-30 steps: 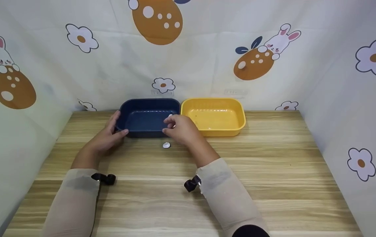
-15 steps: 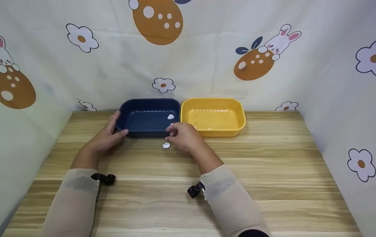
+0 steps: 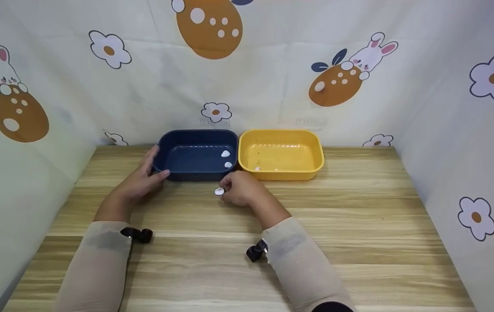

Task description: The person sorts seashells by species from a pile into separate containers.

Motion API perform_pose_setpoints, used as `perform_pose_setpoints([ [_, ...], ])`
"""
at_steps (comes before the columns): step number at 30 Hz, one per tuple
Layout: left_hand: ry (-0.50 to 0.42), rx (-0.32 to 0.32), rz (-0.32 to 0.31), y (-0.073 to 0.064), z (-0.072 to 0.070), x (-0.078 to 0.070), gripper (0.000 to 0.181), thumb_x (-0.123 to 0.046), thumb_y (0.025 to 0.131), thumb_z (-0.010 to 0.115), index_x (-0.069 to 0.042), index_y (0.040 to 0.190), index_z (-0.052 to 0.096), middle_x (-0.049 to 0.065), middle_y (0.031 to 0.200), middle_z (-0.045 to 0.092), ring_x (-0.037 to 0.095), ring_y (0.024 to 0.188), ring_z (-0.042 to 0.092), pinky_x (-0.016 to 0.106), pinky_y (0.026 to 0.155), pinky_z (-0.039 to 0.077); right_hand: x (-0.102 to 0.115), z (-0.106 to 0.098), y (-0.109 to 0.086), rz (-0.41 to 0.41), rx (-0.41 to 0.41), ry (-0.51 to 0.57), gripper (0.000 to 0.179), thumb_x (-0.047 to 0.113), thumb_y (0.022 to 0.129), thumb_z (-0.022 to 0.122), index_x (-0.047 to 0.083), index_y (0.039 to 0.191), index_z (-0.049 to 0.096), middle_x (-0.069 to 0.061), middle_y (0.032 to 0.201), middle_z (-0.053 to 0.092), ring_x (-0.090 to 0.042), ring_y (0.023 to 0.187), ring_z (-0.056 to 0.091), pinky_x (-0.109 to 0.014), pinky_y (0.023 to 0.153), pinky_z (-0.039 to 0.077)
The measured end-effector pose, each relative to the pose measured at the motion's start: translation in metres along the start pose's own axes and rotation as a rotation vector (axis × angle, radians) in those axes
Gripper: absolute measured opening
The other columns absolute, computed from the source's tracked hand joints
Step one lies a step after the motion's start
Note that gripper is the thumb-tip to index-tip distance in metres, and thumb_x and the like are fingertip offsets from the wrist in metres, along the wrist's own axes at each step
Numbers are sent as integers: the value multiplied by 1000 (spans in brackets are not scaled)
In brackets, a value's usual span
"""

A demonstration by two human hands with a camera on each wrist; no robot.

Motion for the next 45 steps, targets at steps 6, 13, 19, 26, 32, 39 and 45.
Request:
perform_pose_setpoints([
  [6,-4,-1,-12,1,2,1,98,-48,104,66,-23,175,3,3,183,-6,36,170,0,64,136,8,-5,7,5,-40,-11,19,30,19,86,87,9,113,81,-1,100,80,-14,93,70,-37,93,60],
  [13,-21,-5,-12,2,1,0,97,-45,104,67,-24,175,4,3,183,-5,37,170,1,64,135,8,-6,12,7,-87,-22,21,24,15,86,86,11,110,82,1,95,79,-11,88,66,-34,87,59],
  [19,-17,-5,-11,1,2,0,97,-45,105,67,-24,175,4,3,183,-5,37,170,1,65,135,8,-7,16,8,-97,-4,-5,21,10,84,85,14,105,83,2,94,79,-11,88,65,-32,87,57],
  [26,-2,-5,-1,1,1,0,97,-47,105,66,-23,175,3,5,183,-5,40,169,0,66,135,7,-4,17,8,-114,3,-30,16,10,86,85,15,101,84,3,90,78,-9,84,63,-29,82,55],
  [32,-16,-1,2,1,0,0,98,-50,104,67,-24,175,4,5,183,-5,37,170,0,64,136,8,-2,16,7,-112,0,-45,14,12,87,84,15,101,84,5,89,77,-9,84,63,-30,81,55],
  [39,-16,-5,13,1,0,0,98,-50,104,67,-23,175,5,5,183,-3,37,170,1,63,136,8,5,13,4,-88,4,-40,13,16,90,83,18,103,84,6,90,77,-11,83,63,-30,78,56],
  [45,-14,-7,8,0,0,-1,99,-51,103,67,-23,175,5,5,184,-4,37,170,-1,64,136,7,11,6,-1,-85,-11,3,14,15,91,83,18,105,83,6,91,77,-11,84,64,-30,78,56],
])
Point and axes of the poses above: each hand's wrist, its own y-axis towards the middle knuckle, its own z-axis out of the palm, x = y × z, the point moved 5 cm from there along y, towards the middle knuckle
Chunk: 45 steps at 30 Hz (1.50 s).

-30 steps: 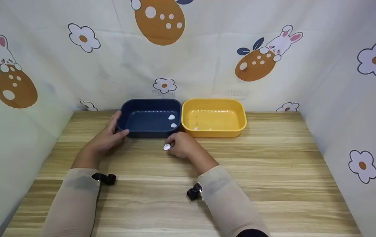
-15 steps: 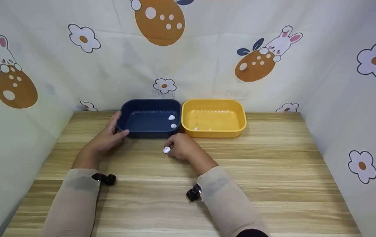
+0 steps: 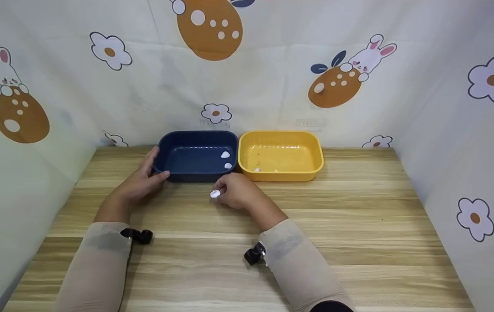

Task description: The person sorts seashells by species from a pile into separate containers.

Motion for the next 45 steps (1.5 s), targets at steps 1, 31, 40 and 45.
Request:
perform_pose_setpoints([
  [1,1,0,0,0,0,0,98,-50,103,67,-23,175,5,5,184,-4,37,170,-1,64,136,7,1,-1,-1,-2,-4,9,15,15,91,83,18,105,83,5,92,77,-11,84,64,-30,78,56],
  [31,0,-1,-8,0,1,2,96,-47,105,66,-24,175,4,3,184,-5,36,170,1,64,135,7,16,-30,14,73,-114,153,21,10,93,76,13,113,81,-4,100,74,-19,94,65,-32,85,55],
  [40,11,0,-7,0,1,1,98,-52,104,65,-25,175,3,4,184,-4,38,169,2,65,135,8,17,-48,30,73,-170,167,24,14,95,78,8,118,78,-7,105,75,-21,98,67,-35,91,57],
  [45,-7,-1,0,1,1,1,97,-47,104,67,-24,175,4,4,183,-4,37,170,0,64,135,7,17,-54,38,77,-189,167,25,17,96,78,9,120,78,-6,103,74,-19,96,67,-31,87,56],
])
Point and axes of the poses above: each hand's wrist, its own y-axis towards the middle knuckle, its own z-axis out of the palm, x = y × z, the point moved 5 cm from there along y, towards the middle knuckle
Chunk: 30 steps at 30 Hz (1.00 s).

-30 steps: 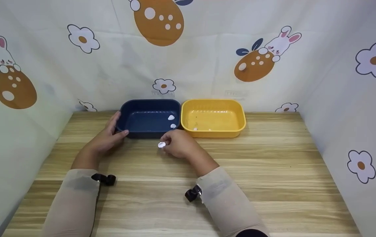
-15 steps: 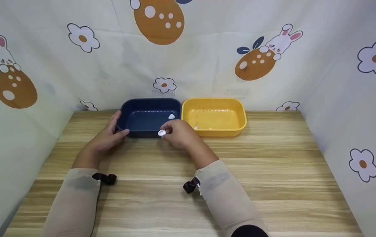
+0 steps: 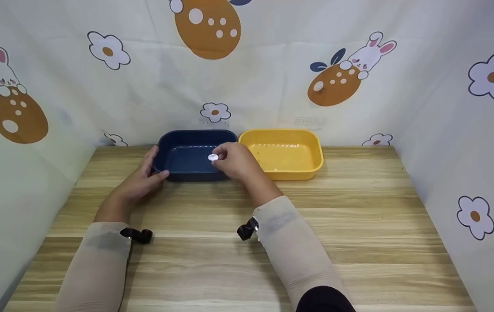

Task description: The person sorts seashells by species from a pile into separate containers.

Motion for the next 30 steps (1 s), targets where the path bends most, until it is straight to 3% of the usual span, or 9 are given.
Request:
perform_pose_setpoints([
  [3,-18,-1,5,0,0,1,97,-45,104,68,-23,175,4,5,183,-4,36,170,-2,64,136,5,1,-1,4,28,-9,42,25,17,96,78,10,120,77,-7,102,72,-25,96,71,-31,84,59],
  [9,-29,-5,5,-2,-1,2,98,-44,104,68,-23,175,4,4,183,-5,36,170,-1,64,136,6,4,0,7,75,-1,152,27,16,97,78,10,123,75,-10,106,71,-43,104,76,-46,92,66],
  [18,-15,7,-11,1,1,0,98,-46,104,67,-25,175,2,3,183,-6,37,170,-1,65,135,6,-6,-8,5,24,-46,98,37,23,97,79,3,129,74,-9,106,75,-35,97,76,-27,82,59],
  [23,-6,4,-8,1,1,-2,98,-51,103,67,-26,175,4,2,183,-5,37,170,1,66,135,7,-12,-14,-1,18,-75,62,35,26,97,80,6,125,77,-6,104,74,-22,95,66,-29,83,54],
  [30,-6,18,-11,0,3,-1,99,-52,103,67,-26,175,4,1,183,-5,35,170,-1,64,136,6,-22,-23,-19,59,-106,16,30,30,99,77,11,122,78,-5,104,75,-23,94,65,-32,84,53],
])
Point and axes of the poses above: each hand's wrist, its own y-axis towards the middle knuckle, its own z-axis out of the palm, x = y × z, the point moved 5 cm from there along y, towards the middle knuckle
